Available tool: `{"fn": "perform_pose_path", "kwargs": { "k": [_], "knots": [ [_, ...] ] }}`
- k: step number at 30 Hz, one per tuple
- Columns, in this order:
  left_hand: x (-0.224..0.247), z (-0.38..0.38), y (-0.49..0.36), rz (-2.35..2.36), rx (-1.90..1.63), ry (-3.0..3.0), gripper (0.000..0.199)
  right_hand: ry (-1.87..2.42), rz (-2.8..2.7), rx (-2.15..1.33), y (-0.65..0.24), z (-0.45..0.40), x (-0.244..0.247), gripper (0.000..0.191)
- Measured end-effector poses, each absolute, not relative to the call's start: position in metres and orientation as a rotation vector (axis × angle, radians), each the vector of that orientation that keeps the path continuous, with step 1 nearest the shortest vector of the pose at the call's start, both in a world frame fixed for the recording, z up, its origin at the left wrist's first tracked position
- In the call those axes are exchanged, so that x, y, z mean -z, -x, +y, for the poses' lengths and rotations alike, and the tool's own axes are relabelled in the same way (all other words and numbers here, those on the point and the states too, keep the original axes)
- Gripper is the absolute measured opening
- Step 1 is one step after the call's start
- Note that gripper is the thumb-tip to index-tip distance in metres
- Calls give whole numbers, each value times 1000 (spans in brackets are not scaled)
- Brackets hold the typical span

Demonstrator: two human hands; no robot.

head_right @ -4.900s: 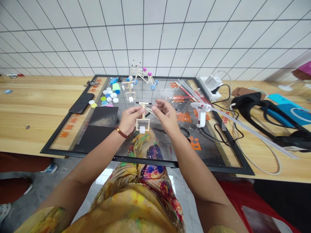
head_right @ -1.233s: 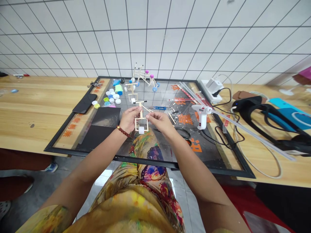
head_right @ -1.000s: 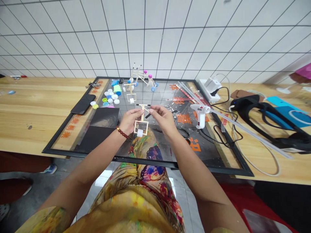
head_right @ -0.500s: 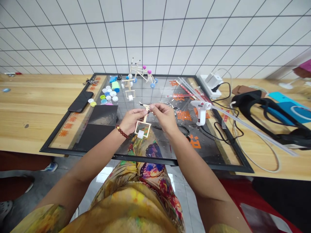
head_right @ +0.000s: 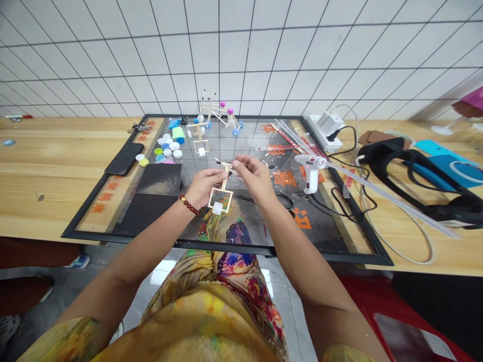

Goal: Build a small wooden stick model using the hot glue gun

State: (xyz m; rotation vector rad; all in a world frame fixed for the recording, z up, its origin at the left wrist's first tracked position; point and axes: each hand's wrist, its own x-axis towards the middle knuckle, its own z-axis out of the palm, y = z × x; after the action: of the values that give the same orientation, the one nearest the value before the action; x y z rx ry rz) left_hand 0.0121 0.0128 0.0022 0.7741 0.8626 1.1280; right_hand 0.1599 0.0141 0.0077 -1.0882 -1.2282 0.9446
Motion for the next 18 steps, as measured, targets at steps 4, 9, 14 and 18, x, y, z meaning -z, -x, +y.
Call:
{"fn": "perform_pose_path", "kwargs": {
  "k": [4, 9, 14, 18],
  "knots": [
    [1, 16, -10, 906, -1141, -761, 35, 1089, -1145, -897, -164, 17, -7, 39],
    [2, 20, -6, 977, -1160, -678, 28, 1115, -1104, -889, -165, 19, -3, 37],
    [0, 22, -5, 1001, -1170, -594, 27, 1166, -1197, -919, -166, 21, 1, 31],
    [0, 24, -4, 952, -1249, -599, 29, 1223, -1359, -1093, -165, 19, 4, 36]
  ]
}}
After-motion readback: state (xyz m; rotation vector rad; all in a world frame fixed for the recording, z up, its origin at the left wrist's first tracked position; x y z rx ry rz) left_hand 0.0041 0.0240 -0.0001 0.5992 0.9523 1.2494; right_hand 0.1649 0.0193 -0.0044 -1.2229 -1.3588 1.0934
